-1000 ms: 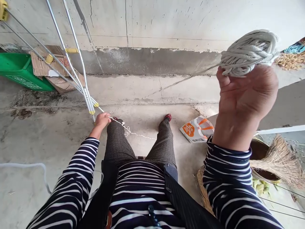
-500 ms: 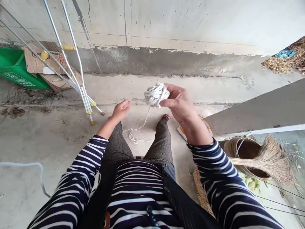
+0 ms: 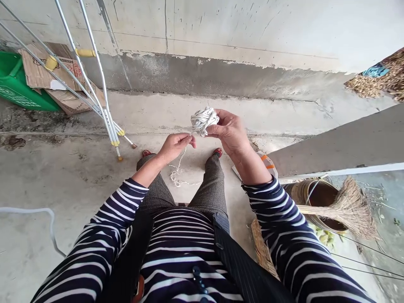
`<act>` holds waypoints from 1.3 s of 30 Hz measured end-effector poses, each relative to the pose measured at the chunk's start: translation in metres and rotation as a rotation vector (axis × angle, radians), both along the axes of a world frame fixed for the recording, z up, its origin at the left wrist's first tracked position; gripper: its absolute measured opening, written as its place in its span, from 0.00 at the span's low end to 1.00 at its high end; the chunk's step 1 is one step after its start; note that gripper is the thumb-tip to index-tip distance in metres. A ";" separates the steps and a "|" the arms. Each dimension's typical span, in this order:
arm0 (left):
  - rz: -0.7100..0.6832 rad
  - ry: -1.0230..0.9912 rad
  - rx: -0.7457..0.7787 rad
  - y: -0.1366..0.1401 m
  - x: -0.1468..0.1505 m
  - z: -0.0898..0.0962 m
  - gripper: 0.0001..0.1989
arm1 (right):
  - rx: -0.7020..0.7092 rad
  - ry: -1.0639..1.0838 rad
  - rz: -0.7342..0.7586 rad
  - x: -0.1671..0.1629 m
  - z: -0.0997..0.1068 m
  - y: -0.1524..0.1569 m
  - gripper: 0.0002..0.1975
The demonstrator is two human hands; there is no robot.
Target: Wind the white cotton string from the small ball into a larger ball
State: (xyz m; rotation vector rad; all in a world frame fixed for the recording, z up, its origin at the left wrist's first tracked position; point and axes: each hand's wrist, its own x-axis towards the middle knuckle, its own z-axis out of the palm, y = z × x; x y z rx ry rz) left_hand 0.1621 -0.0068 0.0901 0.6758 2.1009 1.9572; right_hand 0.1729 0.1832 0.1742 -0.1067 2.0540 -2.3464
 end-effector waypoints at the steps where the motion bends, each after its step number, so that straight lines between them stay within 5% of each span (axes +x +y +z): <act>1: -0.022 0.004 -0.010 -0.001 0.000 0.002 0.22 | -0.003 -0.006 -0.005 0.000 -0.001 0.000 0.17; 6: -0.056 -0.092 -0.012 -0.007 0.008 0.001 0.20 | -0.045 -0.012 -0.047 0.001 -0.004 0.000 0.16; 14: -0.046 -0.365 -0.134 -0.024 0.038 -0.033 0.19 | -0.060 0.118 -0.174 -0.005 0.009 0.026 0.17; 21: -0.048 -0.212 0.180 -0.002 0.013 0.001 0.18 | -0.035 -0.015 0.001 0.009 -0.005 -0.011 0.17; 25: 0.005 -0.112 0.167 0.011 0.011 0.011 0.17 | -0.057 -0.029 -0.005 0.011 -0.007 -0.016 0.14; 34: 0.028 -0.213 0.001 -0.006 0.030 -0.031 0.07 | -0.047 0.023 -0.135 -0.001 -0.009 0.003 0.15; 39: 0.067 -0.202 -0.114 -0.019 0.029 -0.054 0.08 | -0.044 0.116 -0.173 -0.005 0.009 0.010 0.15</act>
